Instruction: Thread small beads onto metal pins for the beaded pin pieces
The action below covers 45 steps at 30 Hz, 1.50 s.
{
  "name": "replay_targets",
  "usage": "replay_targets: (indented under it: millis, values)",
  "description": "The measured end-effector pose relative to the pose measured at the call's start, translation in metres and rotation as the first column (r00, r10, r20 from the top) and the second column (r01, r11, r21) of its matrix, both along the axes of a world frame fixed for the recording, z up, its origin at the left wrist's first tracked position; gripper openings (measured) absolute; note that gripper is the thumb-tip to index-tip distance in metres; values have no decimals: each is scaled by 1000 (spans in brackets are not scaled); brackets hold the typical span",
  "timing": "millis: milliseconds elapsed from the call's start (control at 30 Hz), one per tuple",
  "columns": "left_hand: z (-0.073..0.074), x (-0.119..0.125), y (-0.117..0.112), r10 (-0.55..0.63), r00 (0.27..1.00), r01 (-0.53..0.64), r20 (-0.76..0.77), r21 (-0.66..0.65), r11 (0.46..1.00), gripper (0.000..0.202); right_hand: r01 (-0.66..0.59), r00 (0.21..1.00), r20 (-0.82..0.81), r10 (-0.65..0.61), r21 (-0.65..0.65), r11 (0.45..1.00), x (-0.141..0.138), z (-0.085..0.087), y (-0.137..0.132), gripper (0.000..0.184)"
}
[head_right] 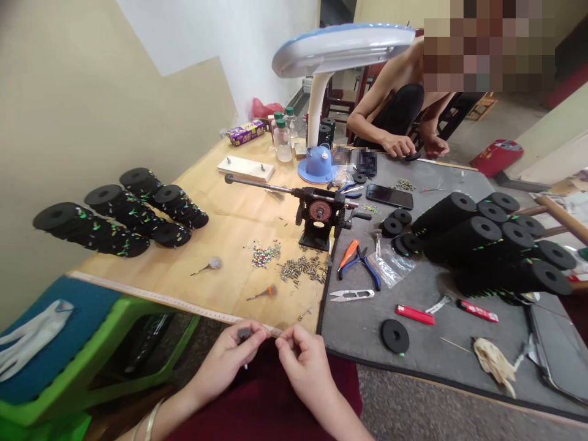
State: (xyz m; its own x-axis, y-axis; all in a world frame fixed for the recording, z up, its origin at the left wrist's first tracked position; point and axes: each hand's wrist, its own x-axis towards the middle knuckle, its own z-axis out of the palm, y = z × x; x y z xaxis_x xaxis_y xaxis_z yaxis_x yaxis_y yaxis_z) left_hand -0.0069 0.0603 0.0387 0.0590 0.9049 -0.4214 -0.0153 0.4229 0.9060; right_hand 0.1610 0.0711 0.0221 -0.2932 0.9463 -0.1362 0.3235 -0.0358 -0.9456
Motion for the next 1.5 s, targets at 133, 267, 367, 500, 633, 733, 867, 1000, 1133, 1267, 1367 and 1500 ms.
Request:
replay_targets:
  millis: [133, 267, 367, 500, 633, 733, 867, 1000, 1133, 1267, 1367, 1500]
  values:
    - [5, -4, -1, -8, 989, 24, -144, 109, 994, 30, -40, 999, 22, 39, 5, 999, 4, 6, 4, 18]
    - [11, -8, -1, -84, 955, 149, -286, 215, 965, 26, -146, 986, -106, 132, -132, 981, 3, 21, 12, 38]
    - [18, -12, -1, -134, 911, 249, -390, 263, 932, 25, -263, 940, -284, 188, -254, 931, -4, 30, 18, 46]
    - [28, -19, 0, -136, 849, 332, -510, 315, 889, 21, -271, 956, -162, 243, -184, 945, -15, 36, 22, 33]
    - [33, -24, 2, -134, 813, 374, -566, 332, 866, 19, -298, 941, 181, 288, 32, 954, -19, 41, 24, 12]
    - [35, -24, 4, -155, 796, 411, -585, 334, 848, 19, -344, 905, 303, 300, 103, 933, -16, 46, 26, 10]
    - [41, -26, 6, -160, 760, 463, -630, 352, 813, 19, -260, 955, 167, 245, 77, 963, -10, 55, 28, 18]
    - [49, -28, 11, -137, 708, 534, -692, 399, 746, 17, -215, 955, -245, 168, -179, 960, -12, 62, 32, 38]
    - [57, -28, 16, -119, 660, 597, -741, 422, 682, 19, -284, 925, -321, 205, -222, 933, -18, 65, 36, 32]
    - [58, -27, 19, -141, 658, 590, -740, 390, 707, 19, -247, 969, -5, 248, 28, 969, -17, 69, 39, 22]
    - [54, -24, 22, -203, 720, 526, -664, 331, 783, 20, -316, 939, 191, 286, 146, 938, -11, 67, 38, 5]
    - [40, -19, 23, -248, 861, 371, -445, 214, 903, 21, -281, 934, 280, 223, 187, 941, -4, 49, 30, 16]
